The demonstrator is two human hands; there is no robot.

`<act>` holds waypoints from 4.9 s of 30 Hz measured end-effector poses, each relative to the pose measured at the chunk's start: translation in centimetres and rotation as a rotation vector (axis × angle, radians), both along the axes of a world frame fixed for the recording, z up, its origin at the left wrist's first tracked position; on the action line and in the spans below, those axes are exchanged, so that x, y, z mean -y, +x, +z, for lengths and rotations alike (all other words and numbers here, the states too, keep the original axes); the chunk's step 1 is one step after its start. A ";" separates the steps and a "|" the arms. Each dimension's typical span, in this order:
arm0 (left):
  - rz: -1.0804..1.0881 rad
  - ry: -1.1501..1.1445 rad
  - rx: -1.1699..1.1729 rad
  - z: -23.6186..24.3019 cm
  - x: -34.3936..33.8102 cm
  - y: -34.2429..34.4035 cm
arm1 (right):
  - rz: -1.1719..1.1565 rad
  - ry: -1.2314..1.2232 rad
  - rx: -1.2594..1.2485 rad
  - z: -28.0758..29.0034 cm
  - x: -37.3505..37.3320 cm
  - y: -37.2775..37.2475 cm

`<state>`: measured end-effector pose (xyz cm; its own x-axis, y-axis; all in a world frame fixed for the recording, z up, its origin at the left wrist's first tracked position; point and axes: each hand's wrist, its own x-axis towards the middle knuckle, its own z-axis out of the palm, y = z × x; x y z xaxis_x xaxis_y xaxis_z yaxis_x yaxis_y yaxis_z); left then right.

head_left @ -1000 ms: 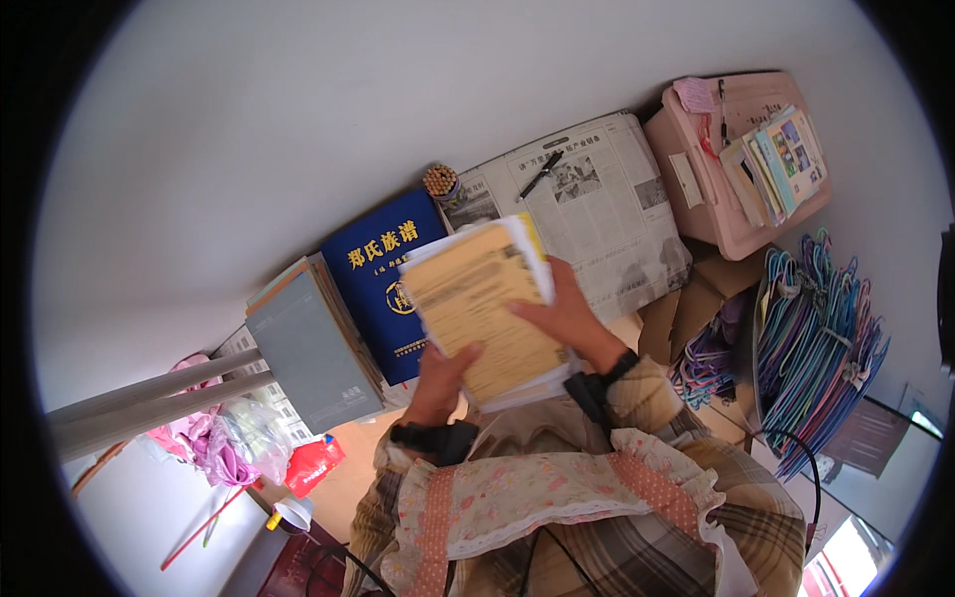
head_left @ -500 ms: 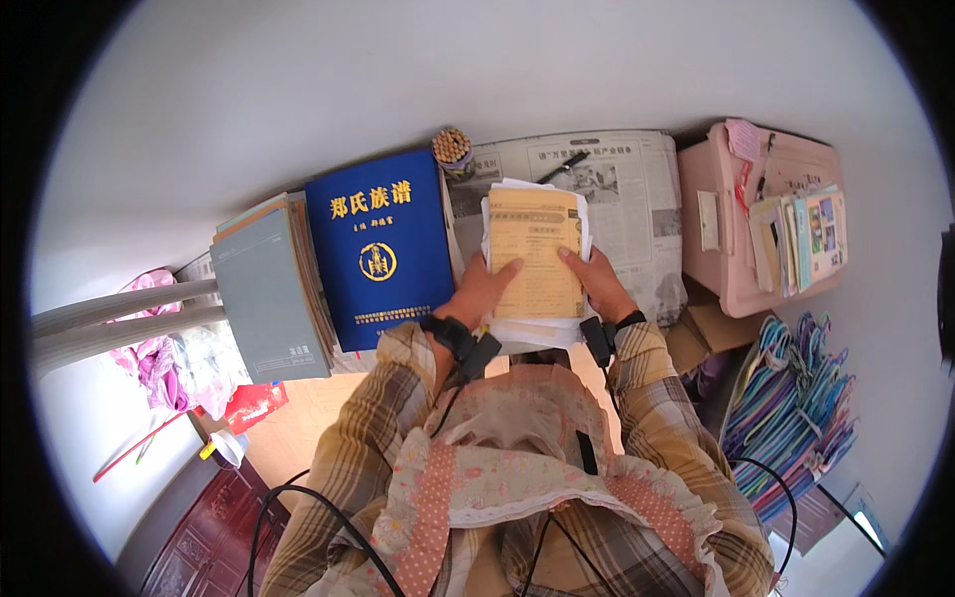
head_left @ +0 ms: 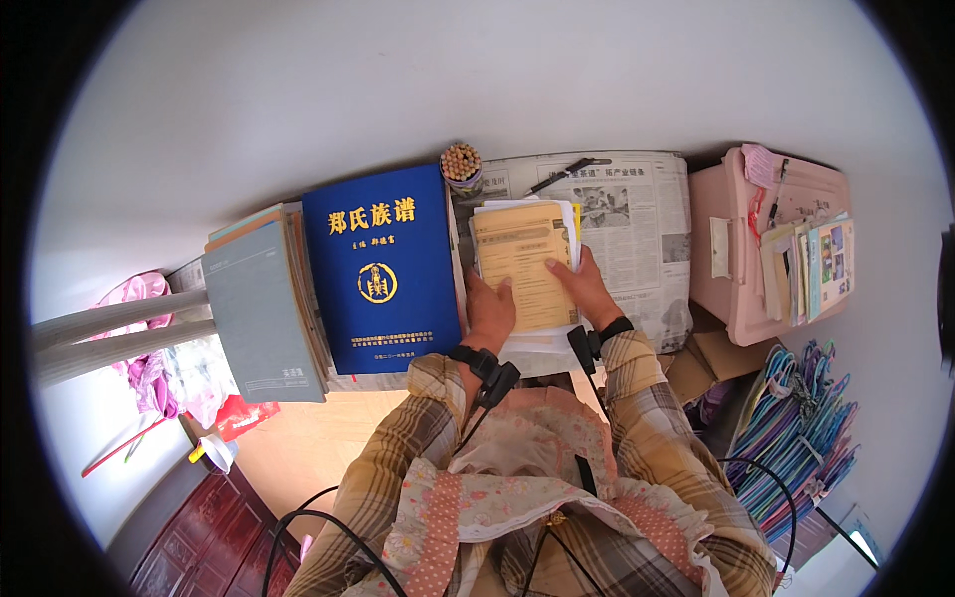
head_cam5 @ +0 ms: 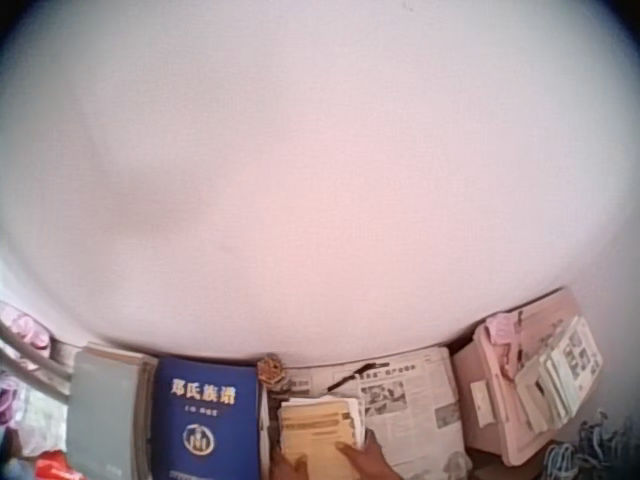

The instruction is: The person organizes books, notebooks, and papers on a desk by hand, moving them into different stacks and flipping through pages on top of a newspaper.

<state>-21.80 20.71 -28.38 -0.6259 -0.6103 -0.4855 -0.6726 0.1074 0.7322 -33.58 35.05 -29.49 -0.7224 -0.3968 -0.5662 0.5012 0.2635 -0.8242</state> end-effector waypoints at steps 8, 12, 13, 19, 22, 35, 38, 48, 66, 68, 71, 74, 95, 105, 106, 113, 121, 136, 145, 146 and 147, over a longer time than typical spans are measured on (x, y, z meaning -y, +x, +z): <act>-0.260 -0.365 -0.108 6.6 -1.3 1.1 | -0.060 0.058 -0.104 -0.7 2.1 0.5; -0.412 -0.257 -0.095 9.2 -4.5 5.4 | -0.033 0.122 -0.253 -2.3 2.9 0.7; -0.441 -0.192 -0.075 8.7 -5.1 7.1 | -0.021 0.121 -0.302 -2.6 3.5 0.2; 0.566 1.111 -0.039 2.0 -5.1 10.2 | -0.001 0.474 -0.632 -0.6 5.9 1.3; 0.596 1.367 -0.261 -0.8 -2.9 9.7 | 0.101 0.595 -0.662 0.3 5.7 1.7; 0.792 1.368 -0.254 0.9 -2.6 5.8 | 0.279 0.789 -0.606 3.4 5.8 4.3; 0.836 1.434 -0.060 1.4 -2.0 5.9 | 0.262 0.737 -0.656 4.7 4.8 3.7; 0.851 1.489 -0.279 0.6 -2.3 4.4 | 0.195 0.660 -0.554 4.2 4.9 4.6; 0.940 1.512 -0.222 1.7 -1.8 3.3 | 0.384 0.670 -1.122 1.4 4.8 -11.5; 0.900 1.538 -0.185 2.1 -1.6 3.3 | 0.484 0.733 -1.119 -0.2 5.2 -13.1; 0.898 1.571 -0.138 1.6 -1.4 3.9 | 0.533 0.757 -1.146 -1.0 6.1 -14.2; 0.930 1.538 -0.126 1.3 -1.6 3.9 | 0.571 0.709 -1.120 -1.1 6.7 -14.2; 0.744 1.466 0.014 0.2 -3.0 5.2 | 0.547 0.501 -0.408 4.2 1.2 0.0; 0.701 1.437 -0.053 -0.2 -3.1 4.9 | 0.352 0.578 -0.532 4.8 1.5 0.9; 0.675 1.406 -0.058 -0.3 -3.1 5.4 | 0.370 0.566 -0.541 4.9 1.6 1.0; 0.617 1.329 -0.106 -0.1 -3.9 5.7 | 0.430 0.498 -0.328 5.2 1.9 -0.3; 0.683 1.302 -0.075 -0.1 -3.1 5.4 | 0.298 0.615 -0.494 5.2 3.5 -0.3; 0.526 1.407 -0.072 -0.1 -2.5 6.5 | 0.237 0.445 -0.957 4.9 4.4 -4.4; 0.627 1.403 -0.342 0.4 -2.6 5.4 | 0.679 0.428 -0.991 4.2 6.7 -6.4; 0.664 1.394 -0.289 0.7 -2.8 5.0 | 0.640 0.420 -0.945 3.6 6.6 -6.7; 0.654 1.420 -0.264 0.6 -2.7 4.9 | 0.615 0.402 -0.935 3.1 6.4 -6.8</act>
